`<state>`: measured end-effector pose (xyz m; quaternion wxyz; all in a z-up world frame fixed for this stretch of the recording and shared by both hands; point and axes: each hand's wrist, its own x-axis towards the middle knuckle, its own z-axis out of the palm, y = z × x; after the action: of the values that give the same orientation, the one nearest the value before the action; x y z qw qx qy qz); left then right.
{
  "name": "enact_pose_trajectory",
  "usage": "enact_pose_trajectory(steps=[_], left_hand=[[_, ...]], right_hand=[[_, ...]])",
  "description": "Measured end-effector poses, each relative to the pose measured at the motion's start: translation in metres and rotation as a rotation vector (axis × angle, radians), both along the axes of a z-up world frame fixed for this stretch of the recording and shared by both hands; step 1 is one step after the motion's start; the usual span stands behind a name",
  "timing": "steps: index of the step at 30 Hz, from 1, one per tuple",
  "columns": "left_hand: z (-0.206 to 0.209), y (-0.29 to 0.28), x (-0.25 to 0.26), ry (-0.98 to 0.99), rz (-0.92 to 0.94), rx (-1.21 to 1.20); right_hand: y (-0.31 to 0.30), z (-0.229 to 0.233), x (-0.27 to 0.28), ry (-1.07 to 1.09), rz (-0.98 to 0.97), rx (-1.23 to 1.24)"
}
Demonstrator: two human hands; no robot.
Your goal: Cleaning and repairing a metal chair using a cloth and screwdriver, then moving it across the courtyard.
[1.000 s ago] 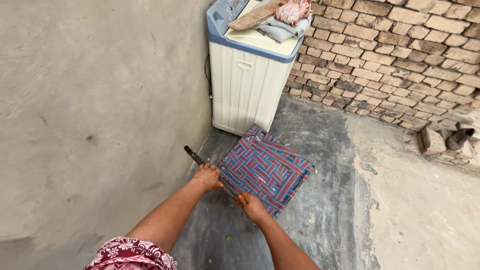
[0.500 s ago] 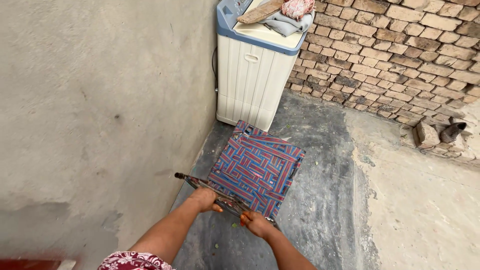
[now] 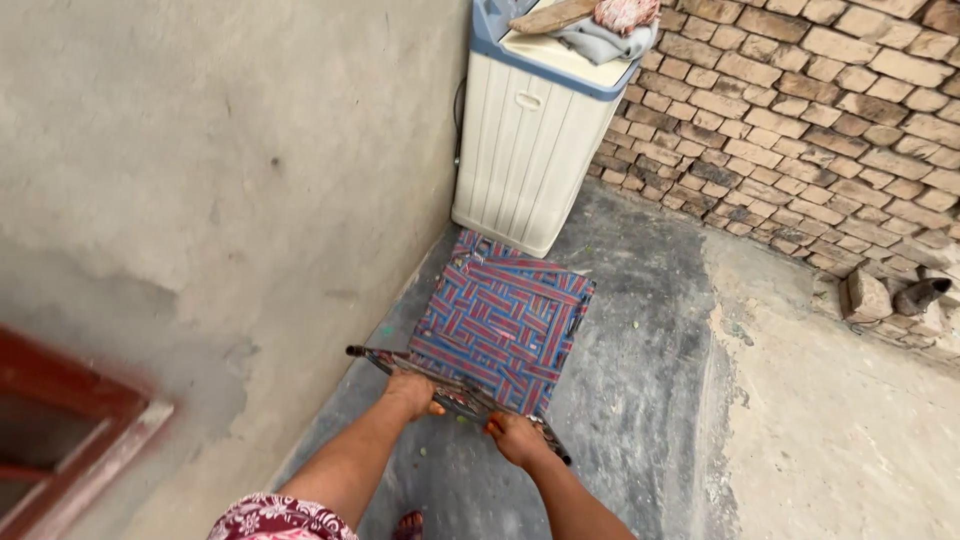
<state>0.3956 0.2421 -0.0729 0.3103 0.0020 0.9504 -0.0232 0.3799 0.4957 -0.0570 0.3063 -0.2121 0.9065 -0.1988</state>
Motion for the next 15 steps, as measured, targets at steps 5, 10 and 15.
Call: enact_pose_trajectory(steps=[5,10,15], left_hand=[[-0.012,0.008,0.035,0.003,0.085,-0.042],[0.008,0.028,0.082,-0.058,0.140,-0.060],[-0.036,0.039,0.112,-0.103,0.089,-0.061]], right_hand=[[-0.001,-0.023,0.033,-0.032,-0.019,0.060],[0.007,-0.038,0.062,-0.087,-0.044,0.079],[0.023,-0.062,0.087,-0.100,-0.037,0.123]])
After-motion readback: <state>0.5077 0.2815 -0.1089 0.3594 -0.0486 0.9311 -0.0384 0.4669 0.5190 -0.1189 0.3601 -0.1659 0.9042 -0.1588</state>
